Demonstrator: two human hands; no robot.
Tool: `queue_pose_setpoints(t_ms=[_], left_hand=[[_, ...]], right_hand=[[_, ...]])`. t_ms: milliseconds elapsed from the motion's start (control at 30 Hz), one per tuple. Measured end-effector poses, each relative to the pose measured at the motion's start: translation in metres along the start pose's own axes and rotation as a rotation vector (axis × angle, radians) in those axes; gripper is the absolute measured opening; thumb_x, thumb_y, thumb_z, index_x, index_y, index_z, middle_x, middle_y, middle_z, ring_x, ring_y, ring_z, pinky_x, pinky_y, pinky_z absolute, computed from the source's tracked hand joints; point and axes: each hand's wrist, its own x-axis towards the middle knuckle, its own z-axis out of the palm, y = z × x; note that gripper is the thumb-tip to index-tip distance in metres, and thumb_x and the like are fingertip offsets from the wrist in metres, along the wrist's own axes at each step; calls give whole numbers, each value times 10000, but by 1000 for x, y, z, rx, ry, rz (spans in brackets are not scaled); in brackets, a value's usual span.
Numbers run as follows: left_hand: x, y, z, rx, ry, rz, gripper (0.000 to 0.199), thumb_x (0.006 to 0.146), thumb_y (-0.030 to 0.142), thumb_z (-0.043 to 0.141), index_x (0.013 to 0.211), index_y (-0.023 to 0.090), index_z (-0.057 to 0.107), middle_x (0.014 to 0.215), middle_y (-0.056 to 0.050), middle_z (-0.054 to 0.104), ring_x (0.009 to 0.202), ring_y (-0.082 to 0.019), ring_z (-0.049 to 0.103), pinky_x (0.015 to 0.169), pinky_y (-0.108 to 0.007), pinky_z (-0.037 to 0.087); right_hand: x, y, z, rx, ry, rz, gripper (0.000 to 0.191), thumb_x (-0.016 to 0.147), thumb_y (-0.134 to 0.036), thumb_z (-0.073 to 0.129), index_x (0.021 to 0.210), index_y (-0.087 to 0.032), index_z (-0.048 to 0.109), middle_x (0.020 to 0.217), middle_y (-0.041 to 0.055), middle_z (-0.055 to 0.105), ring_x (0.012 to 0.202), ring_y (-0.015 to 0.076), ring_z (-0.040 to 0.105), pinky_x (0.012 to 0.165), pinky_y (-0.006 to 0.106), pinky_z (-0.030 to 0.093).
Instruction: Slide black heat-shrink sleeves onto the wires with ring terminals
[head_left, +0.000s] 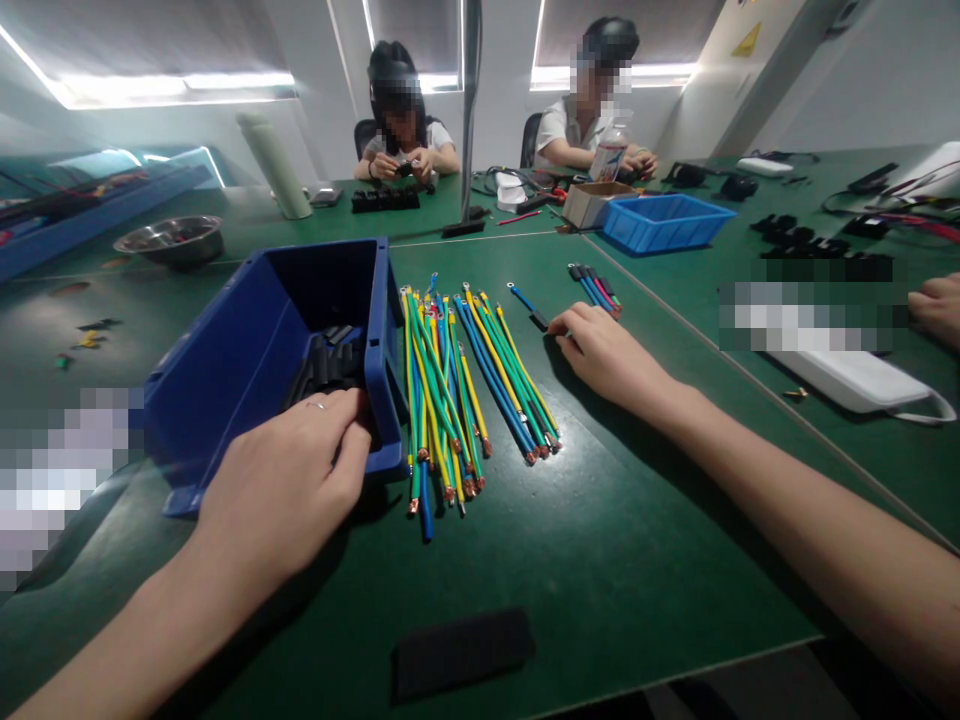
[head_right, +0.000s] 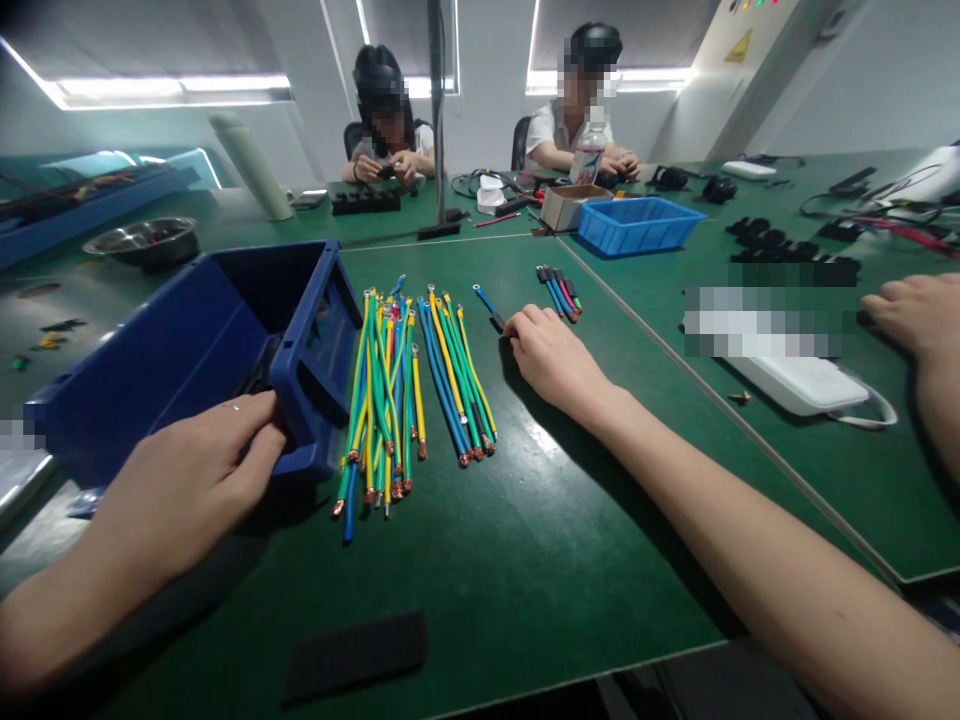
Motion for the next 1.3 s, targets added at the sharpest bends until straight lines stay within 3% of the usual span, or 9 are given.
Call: queue_pose_setpoints(t_ms=[200,467,733,900,1033,1167,1300], left_hand=[[-2,-1,-1,-2,-23,0,242,955,235,289,775,228,451,814,-43,630,753,-239,604,639,-343,363],[0,-2,0,-4,-9,16,243,948,239,287,800,226,479,844,-50,660,771,-239,618,646,-344,379],[0,-2,2,6,-5,16,249,950,248,285,781,226,467,800,-35,648,750,-228,620,624,-333,369],[0,-1,0,2,-13,13,245,949,238,292,781,226,470,805,-43,647,761,-246,627,626,-343,368],[0,0,-1,6,-17,16,247,952,235,293,803,221,489,837,-52,663,793,-254,641,646,-346,394],[1,0,0,8,-18,4,260,949,246,280,817,222,503,838,-58,668,791,-259,646,647,-354,406],[2,-3,2,6,18,28,275,931,261,274,825,223,524,801,-63,656,748,-258,638,633,-357,403]], right_hand=[[7,14,5,-94,39,42,388,952,-289,355,1175,-110,617,1181,182,600,1085,328,494,987,458,375],[8,29,9,-194,71,173,450,937,-331,361,1228,-127,636,1191,187,601,1091,384,468,912,525,393],[1,47,0,-235,115,300,465,935,-321,337,1127,-143,722,1086,199,633,1074,402,483,870,558,406],[-1,52,-1,-227,135,338,436,943,-332,342,1060,-164,727,1048,179,635,1052,374,502,875,522,412],[4,53,2,-217,214,388,456,958,-362,335,1186,-96,626,1164,232,575,1130,389,464,930,528,378],[23,61,7,-194,299,341,517,951,-445,373,1273,-87,562,1303,242,517,1200,408,432,968,538,364],[44,76,13,-150,230,311,573,930,-527,401,1342,-161,557,1389,196,493,1232,403,447,984,548,381]])
